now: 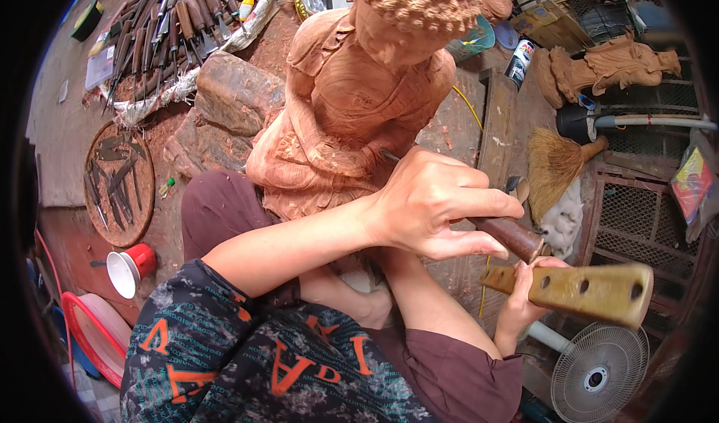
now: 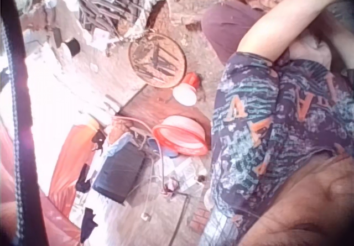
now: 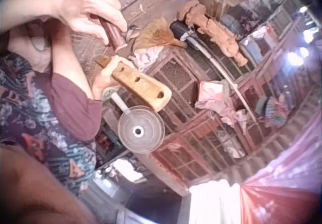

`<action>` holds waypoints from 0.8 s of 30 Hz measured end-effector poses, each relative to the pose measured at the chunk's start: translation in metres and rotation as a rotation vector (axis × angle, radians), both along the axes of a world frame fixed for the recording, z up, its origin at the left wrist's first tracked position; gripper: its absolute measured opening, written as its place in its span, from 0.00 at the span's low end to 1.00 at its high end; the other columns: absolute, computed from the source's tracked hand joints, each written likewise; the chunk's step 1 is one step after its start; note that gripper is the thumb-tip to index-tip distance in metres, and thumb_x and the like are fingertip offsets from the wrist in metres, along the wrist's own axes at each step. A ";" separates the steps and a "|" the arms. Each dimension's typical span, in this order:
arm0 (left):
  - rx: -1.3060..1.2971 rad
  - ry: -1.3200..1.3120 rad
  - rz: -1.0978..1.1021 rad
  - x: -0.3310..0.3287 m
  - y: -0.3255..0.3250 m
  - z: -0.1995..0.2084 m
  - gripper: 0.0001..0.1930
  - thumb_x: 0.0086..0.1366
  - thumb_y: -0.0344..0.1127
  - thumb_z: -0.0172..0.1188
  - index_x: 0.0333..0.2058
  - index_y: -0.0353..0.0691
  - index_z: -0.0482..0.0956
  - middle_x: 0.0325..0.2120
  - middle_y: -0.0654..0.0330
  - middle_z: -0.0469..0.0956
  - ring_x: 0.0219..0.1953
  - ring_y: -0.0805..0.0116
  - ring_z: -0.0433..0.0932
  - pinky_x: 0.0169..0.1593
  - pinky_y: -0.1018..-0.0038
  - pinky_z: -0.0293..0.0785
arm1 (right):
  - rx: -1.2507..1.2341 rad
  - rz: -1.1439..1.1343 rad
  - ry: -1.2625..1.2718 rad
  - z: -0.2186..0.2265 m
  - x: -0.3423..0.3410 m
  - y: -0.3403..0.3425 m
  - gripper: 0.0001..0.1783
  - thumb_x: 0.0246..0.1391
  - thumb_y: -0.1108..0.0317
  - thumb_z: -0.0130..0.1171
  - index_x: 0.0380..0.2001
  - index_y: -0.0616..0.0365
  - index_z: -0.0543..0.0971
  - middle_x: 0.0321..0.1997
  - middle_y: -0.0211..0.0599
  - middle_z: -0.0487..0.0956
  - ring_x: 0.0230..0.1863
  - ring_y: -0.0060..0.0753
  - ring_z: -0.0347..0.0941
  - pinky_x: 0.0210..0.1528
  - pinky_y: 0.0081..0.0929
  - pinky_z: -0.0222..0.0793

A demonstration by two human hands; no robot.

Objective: The person carves a wooden statue using a chisel and mallet, then switches to a power drill to refine the details. The person works on the lower section of the statue, which is placed on their lap.

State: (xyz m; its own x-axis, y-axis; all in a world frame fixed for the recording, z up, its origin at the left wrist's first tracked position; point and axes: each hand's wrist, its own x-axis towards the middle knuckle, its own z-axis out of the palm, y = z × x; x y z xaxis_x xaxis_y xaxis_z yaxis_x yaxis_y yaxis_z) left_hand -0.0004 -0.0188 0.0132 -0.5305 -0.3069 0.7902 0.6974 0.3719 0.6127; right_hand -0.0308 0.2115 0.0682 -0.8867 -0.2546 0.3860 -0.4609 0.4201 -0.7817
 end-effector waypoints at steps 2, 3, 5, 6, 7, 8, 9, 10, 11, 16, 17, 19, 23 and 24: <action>0.011 0.006 0.009 0.001 -0.002 0.002 0.17 0.51 0.50 0.66 0.36 0.47 0.80 0.15 0.64 0.67 0.17 0.64 0.71 0.18 0.70 0.64 | 0.625 0.078 0.372 0.004 -0.006 0.011 0.13 0.54 0.78 0.55 0.43 0.65 0.67 0.32 0.32 0.71 0.35 0.24 0.68 0.41 0.23 0.66; 0.011 0.007 0.011 0.002 -0.002 0.002 0.18 0.51 0.50 0.66 0.36 0.47 0.80 0.15 0.64 0.67 0.16 0.64 0.71 0.18 0.70 0.64 | 0.580 0.070 0.346 0.001 -0.009 0.017 0.15 0.54 0.78 0.55 0.44 0.65 0.67 0.33 0.33 0.71 0.35 0.25 0.69 0.42 0.24 0.67; 0.022 0.003 0.006 0.002 0.000 0.003 0.17 0.51 0.51 0.66 0.36 0.48 0.80 0.15 0.64 0.66 0.17 0.64 0.71 0.18 0.70 0.64 | 0.486 0.086 0.301 0.006 -0.017 0.021 0.16 0.53 0.78 0.55 0.45 0.66 0.66 0.36 0.34 0.70 0.36 0.26 0.69 0.43 0.25 0.68; 0.033 0.000 0.006 0.002 -0.001 0.002 0.17 0.51 0.51 0.66 0.36 0.48 0.80 0.14 0.64 0.66 0.17 0.64 0.72 0.18 0.70 0.63 | 0.444 0.113 0.280 0.019 -0.019 0.015 0.15 0.53 0.79 0.55 0.44 0.65 0.66 0.37 0.34 0.69 0.37 0.25 0.69 0.42 0.25 0.68; 0.024 -0.009 0.008 0.002 -0.001 0.002 0.17 0.51 0.51 0.66 0.36 0.49 0.80 0.14 0.64 0.66 0.17 0.64 0.72 0.17 0.69 0.63 | 0.362 0.108 0.165 0.032 -0.019 0.010 0.13 0.53 0.79 0.54 0.42 0.65 0.66 0.39 0.35 0.68 0.37 0.25 0.69 0.42 0.27 0.69; 0.015 -0.017 0.009 0.003 -0.001 0.001 0.17 0.51 0.51 0.66 0.35 0.49 0.80 0.14 0.64 0.66 0.17 0.64 0.72 0.17 0.69 0.63 | 0.173 0.123 0.083 0.035 -0.017 0.000 0.14 0.53 0.79 0.54 0.42 0.63 0.65 0.39 0.36 0.68 0.37 0.25 0.69 0.44 0.26 0.69; 0.001 -0.018 0.009 0.002 -0.001 0.002 0.17 0.51 0.52 0.66 0.35 0.49 0.80 0.14 0.64 0.66 0.17 0.64 0.72 0.17 0.69 0.63 | 0.378 0.129 0.198 0.036 -0.023 0.006 0.15 0.52 0.79 0.54 0.43 0.63 0.64 0.38 0.36 0.69 0.38 0.28 0.68 0.45 0.27 0.66; -0.002 -0.026 0.011 0.002 -0.001 0.003 0.17 0.51 0.52 0.66 0.35 0.49 0.80 0.14 0.64 0.66 0.16 0.64 0.72 0.17 0.69 0.63 | 0.583 0.132 0.313 0.033 -0.029 0.012 0.16 0.52 0.79 0.54 0.43 0.62 0.64 0.37 0.37 0.69 0.39 0.31 0.67 0.46 0.27 0.64; -0.006 -0.034 0.012 0.003 0.000 0.003 0.17 0.51 0.52 0.66 0.35 0.50 0.80 0.14 0.64 0.66 0.16 0.64 0.72 0.17 0.69 0.63 | 0.569 0.163 0.394 0.029 -0.030 0.012 0.17 0.52 0.78 0.55 0.45 0.64 0.64 0.38 0.37 0.69 0.41 0.31 0.67 0.48 0.27 0.63; 0.027 -0.021 0.029 0.002 0.000 0.001 0.17 0.51 0.53 0.66 0.35 0.50 0.80 0.13 0.64 0.65 0.16 0.64 0.71 0.17 0.69 0.62 | 0.287 0.161 0.213 0.051 -0.023 -0.031 0.11 0.52 0.79 0.54 0.37 0.63 0.66 0.33 0.34 0.67 0.37 0.27 0.66 0.44 0.24 0.62; 0.034 -0.020 0.032 0.002 0.001 0.001 0.17 0.51 0.53 0.66 0.35 0.50 0.80 0.14 0.64 0.65 0.16 0.64 0.71 0.17 0.69 0.62 | 0.387 0.201 0.309 0.050 -0.024 -0.031 0.11 0.52 0.80 0.54 0.38 0.63 0.66 0.33 0.34 0.67 0.37 0.26 0.66 0.44 0.23 0.62; 0.034 -0.020 0.032 0.002 -0.001 0.003 0.17 0.50 0.53 0.66 0.35 0.50 0.80 0.14 0.64 0.65 0.16 0.64 0.71 0.17 0.68 0.62 | 0.697 0.240 0.490 0.042 -0.029 -0.019 0.11 0.51 0.81 0.52 0.38 0.62 0.65 0.33 0.33 0.67 0.37 0.25 0.65 0.43 0.21 0.61; 0.037 -0.023 0.030 0.002 -0.003 0.003 0.18 0.50 0.53 0.66 0.35 0.50 0.80 0.14 0.64 0.65 0.16 0.64 0.71 0.17 0.69 0.62 | 0.363 0.176 0.209 0.048 -0.024 -0.019 0.14 0.49 0.81 0.54 0.40 0.64 0.67 0.36 0.35 0.69 0.40 0.29 0.67 0.49 0.25 0.62; 0.038 -0.013 0.032 0.001 -0.003 0.003 0.18 0.50 0.53 0.66 0.35 0.50 0.80 0.14 0.64 0.66 0.16 0.64 0.71 0.17 0.69 0.62 | 0.394 0.183 0.248 0.048 -0.024 -0.019 0.14 0.49 0.81 0.54 0.40 0.64 0.67 0.36 0.35 0.68 0.40 0.29 0.67 0.50 0.26 0.62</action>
